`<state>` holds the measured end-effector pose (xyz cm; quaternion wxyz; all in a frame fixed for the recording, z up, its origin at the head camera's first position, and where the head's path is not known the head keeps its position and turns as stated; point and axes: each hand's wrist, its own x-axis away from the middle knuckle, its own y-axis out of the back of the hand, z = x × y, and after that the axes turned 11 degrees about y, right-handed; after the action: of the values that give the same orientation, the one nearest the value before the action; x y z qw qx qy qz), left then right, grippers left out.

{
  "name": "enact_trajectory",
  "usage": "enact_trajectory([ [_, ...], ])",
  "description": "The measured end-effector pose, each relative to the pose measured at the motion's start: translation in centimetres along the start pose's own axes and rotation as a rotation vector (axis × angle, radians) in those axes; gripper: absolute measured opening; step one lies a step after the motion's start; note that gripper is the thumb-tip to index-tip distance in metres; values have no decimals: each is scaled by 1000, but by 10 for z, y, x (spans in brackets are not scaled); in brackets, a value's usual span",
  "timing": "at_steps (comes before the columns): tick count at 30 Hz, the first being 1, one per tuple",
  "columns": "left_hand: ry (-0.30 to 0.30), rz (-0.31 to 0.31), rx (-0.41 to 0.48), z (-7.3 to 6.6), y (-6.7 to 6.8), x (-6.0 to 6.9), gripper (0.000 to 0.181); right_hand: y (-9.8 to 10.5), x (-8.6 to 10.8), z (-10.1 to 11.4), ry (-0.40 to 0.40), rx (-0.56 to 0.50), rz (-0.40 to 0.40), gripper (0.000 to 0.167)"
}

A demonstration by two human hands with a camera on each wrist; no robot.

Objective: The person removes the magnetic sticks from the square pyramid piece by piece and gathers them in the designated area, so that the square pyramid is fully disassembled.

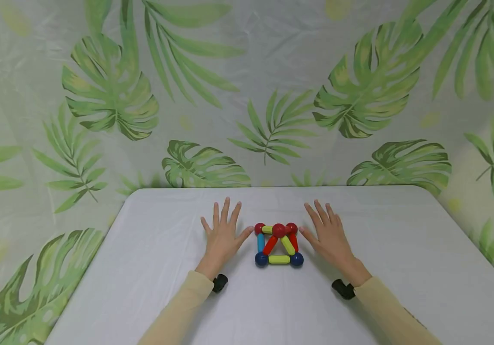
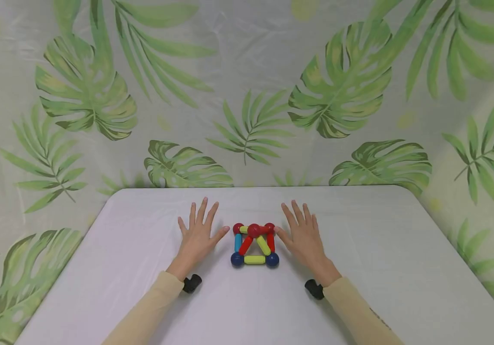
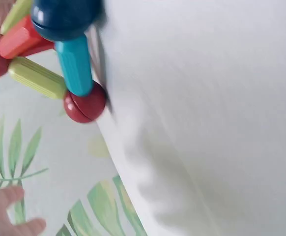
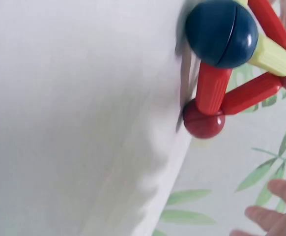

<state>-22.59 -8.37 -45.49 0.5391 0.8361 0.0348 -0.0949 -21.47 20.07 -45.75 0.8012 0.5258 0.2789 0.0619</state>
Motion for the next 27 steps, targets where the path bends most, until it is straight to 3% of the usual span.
enact_trajectory([
  [2,-64,39,82,-6,0,1,72,-1,1,4,21,-114,-11,65],
  [5,-159,133,291,-20,-1,2,63,-5,2,12,57,-307,-49,55],
  [9,-222,229,497,-40,-8,4,52,-13,4,24,107,-474,-75,33],
  [13,-241,207,488,-54,-18,6,44,-20,5,33,98,-518,-71,23],
  [18,-266,144,470,-57,-23,6,35,-24,5,37,40,-526,-78,21],
  [23,-302,173,534,-49,-22,0,35,-24,8,44,-8,-544,-65,22],
  [27,-333,244,604,-41,-18,-9,36,-21,11,47,-20,-586,-70,20],
])
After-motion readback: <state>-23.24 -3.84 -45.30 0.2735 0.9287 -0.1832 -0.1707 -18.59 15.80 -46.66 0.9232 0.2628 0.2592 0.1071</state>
